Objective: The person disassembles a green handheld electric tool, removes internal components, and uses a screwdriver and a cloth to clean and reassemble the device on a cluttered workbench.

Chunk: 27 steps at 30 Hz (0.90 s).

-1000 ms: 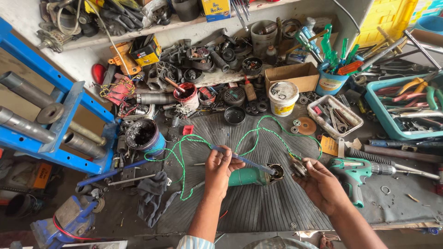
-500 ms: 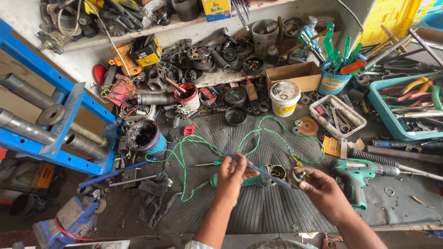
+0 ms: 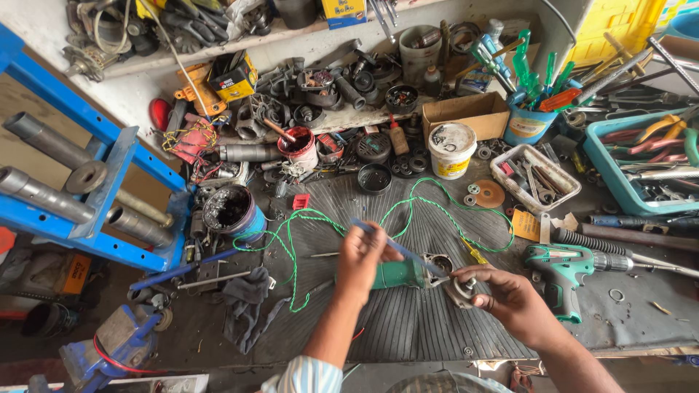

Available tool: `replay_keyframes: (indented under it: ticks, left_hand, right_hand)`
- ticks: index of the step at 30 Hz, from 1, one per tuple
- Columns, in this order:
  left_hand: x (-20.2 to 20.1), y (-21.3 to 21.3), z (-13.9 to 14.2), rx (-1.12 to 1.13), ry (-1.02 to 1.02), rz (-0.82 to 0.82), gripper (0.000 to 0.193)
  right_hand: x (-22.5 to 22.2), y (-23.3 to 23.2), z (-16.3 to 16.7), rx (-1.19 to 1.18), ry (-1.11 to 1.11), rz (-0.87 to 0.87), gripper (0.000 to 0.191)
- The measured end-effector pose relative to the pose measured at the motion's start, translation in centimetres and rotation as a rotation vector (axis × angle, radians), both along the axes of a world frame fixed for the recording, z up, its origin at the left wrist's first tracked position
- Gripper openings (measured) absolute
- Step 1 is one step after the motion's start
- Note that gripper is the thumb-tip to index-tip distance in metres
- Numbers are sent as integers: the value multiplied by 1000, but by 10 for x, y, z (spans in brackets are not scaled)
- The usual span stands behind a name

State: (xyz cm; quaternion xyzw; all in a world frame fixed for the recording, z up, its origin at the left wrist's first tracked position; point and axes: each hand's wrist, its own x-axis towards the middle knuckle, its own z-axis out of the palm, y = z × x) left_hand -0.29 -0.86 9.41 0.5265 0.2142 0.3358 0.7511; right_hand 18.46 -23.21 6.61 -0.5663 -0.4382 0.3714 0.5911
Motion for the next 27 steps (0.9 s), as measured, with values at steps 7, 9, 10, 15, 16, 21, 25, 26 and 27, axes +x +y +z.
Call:
replay_keyframes:
  ticks: [7,9,10,15,16,21,25,26,27]
  left_hand:
    - [6,2,-2,-51,-46,-25,17]
    - [7,1,-4,-57,-44,22,17]
    - [7,0,-5,-105,-81,-10,16]
    - [8,-4,-6,-58,-22,-34,15]
    - [9,-3,-7,-75,-35,3,15]
    - [11,0,-14,-28,-38,-55,16]
    - [12,10,-23,169,-12,123,17]
    - [11,11,-26,166,-26,137,16]
    - [10,9,-29,147,-45,125,16]
  right_hand:
    - [1,-1,-8,-29,133,-42,40]
    - [1,-1,-9,10,147,-16,38]
    - [1,-3,-8,40,177,9,36]
    - [2,-7,-9,12,135,22,37]
    - [2,-7,-9,-6,130,18,38]
    - [2,-5,-9,-59,111,-21,38]
    - [3,-4,-8,-110,74,-88,39]
    - [3,-4,-8,-106,89,-85,40]
    - [4,-3,-8,-114,-146,-109,40]
